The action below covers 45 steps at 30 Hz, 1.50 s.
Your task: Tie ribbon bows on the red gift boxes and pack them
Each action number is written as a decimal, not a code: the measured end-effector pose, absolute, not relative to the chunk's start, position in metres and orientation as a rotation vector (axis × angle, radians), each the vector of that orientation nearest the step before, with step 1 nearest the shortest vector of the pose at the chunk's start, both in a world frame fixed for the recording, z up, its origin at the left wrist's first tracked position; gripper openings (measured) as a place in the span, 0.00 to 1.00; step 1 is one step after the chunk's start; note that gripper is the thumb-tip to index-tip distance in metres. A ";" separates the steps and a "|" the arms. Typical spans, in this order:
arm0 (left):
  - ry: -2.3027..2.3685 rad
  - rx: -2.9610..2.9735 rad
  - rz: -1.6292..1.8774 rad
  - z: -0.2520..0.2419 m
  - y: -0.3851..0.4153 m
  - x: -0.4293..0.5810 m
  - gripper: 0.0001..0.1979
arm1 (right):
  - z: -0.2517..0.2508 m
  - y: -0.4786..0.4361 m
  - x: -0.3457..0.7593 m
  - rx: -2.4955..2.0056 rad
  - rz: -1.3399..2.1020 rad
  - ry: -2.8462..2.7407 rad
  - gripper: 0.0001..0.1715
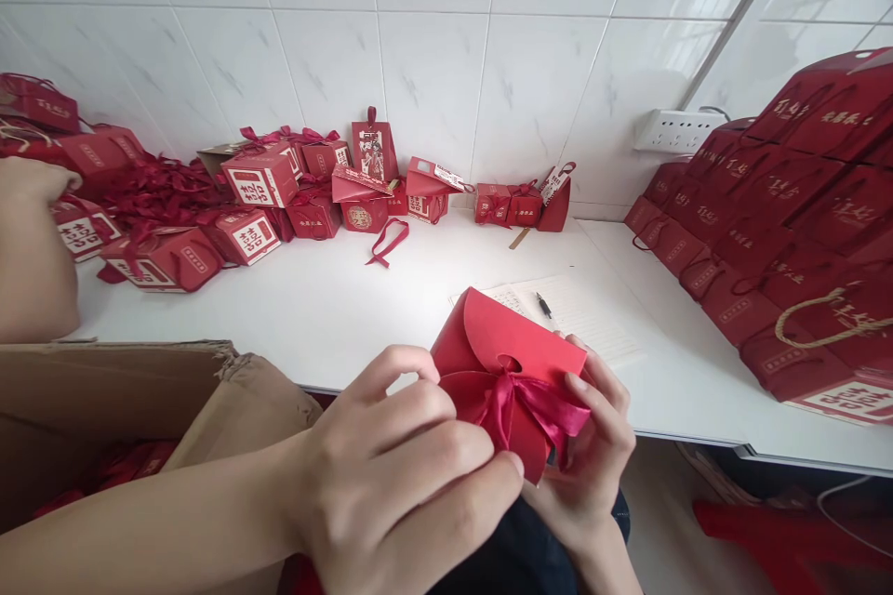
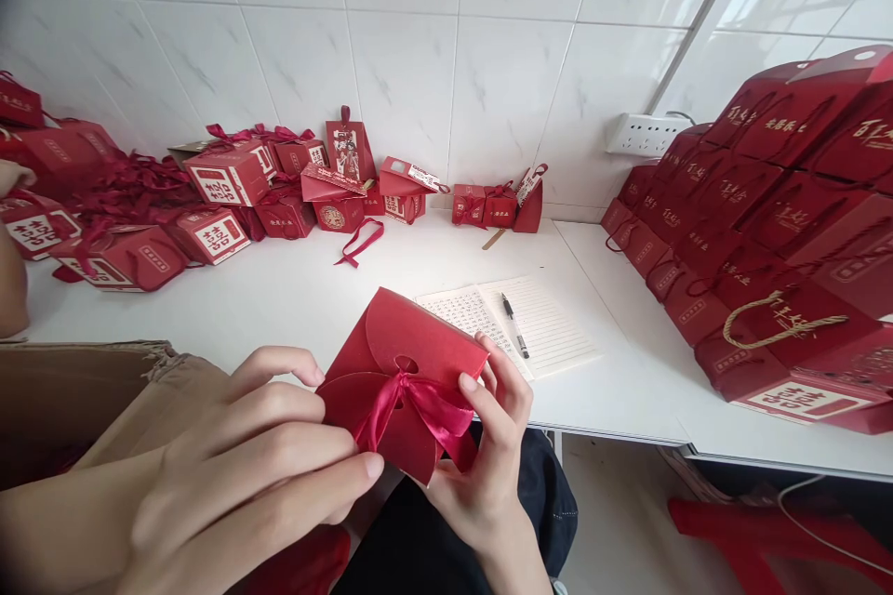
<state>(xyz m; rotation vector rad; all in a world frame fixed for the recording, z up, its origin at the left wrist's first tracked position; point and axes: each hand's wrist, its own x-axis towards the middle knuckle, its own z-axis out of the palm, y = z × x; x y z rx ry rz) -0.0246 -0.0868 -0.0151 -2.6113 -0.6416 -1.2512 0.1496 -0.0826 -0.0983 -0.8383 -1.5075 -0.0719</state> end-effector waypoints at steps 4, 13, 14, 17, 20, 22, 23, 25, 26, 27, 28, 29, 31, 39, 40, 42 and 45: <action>-0.691 -2.593 -1.251 -0.013 -0.091 -0.023 0.09 | -0.100 -0.083 0.150 -0.841 -0.094 -1.499 0.38; -0.752 -2.545 -1.353 -0.012 -0.098 -0.017 0.09 | -0.099 -0.084 0.152 -0.841 -0.148 -1.491 0.37; -0.750 -2.550 -1.337 -0.013 -0.100 -0.017 0.09 | -0.100 -0.084 0.152 -0.846 -0.157 -1.490 0.37; -0.735 -2.557 -1.317 -0.012 -0.098 -0.021 0.09 | -0.100 -0.084 0.152 -0.860 -0.176 -1.487 0.37; -0.591 -2.646 -1.298 -0.007 -0.080 -0.026 0.08 | -0.099 -0.085 0.152 -0.886 -0.127 -1.473 0.38; -0.552 -2.703 -1.330 -0.006 -0.062 -0.028 0.06 | -0.097 -0.085 0.153 -0.883 -0.071 -1.473 0.40; -0.644 -2.689 -1.404 -0.006 -0.052 -0.029 0.05 | -0.096 -0.085 0.154 -0.873 -0.045 -1.484 0.42; -0.951 -2.687 -1.502 -0.009 -0.034 -0.032 0.04 | -0.096 -0.083 0.156 -0.855 -0.003 -1.528 0.44; -1.144 -2.707 -1.521 -0.011 -0.027 -0.033 0.04 | -0.096 -0.082 0.158 -0.857 0.024 -1.550 0.44; -1.327 -2.743 -1.519 -0.014 -0.021 -0.035 0.05 | -0.097 -0.081 0.159 -0.866 0.055 -1.564 0.44; -1.487 -2.796 -1.516 -0.016 -0.016 -0.038 0.09 | -0.098 -0.080 0.159 -0.881 0.087 -1.572 0.45; -1.607 -2.866 -1.531 -0.018 -0.014 -0.040 0.13 | -0.098 -0.079 0.160 -0.898 0.116 -1.573 0.45; -1.671 -3.086 -1.593 -0.020 -0.012 -0.045 0.24 | -0.099 -0.077 0.162 -0.922 0.158 -1.570 0.47; -1.466 -3.597 -1.183 -0.017 -0.025 -0.033 0.52 | -0.086 -0.079 0.173 -0.895 0.366 -1.556 0.45; -1.461 -3.607 -1.154 -0.015 -0.025 -0.030 0.52 | -0.084 -0.079 0.174 -0.894 0.398 -1.558 0.45; -1.457 -3.628 -1.090 -0.013 -0.025 -0.027 0.52 | -0.081 -0.080 0.177 -0.898 0.463 -1.584 0.47; -1.540 -3.586 -1.163 -0.010 -0.021 -0.032 0.45 | -0.081 -0.077 0.180 -0.869 0.546 -1.638 0.49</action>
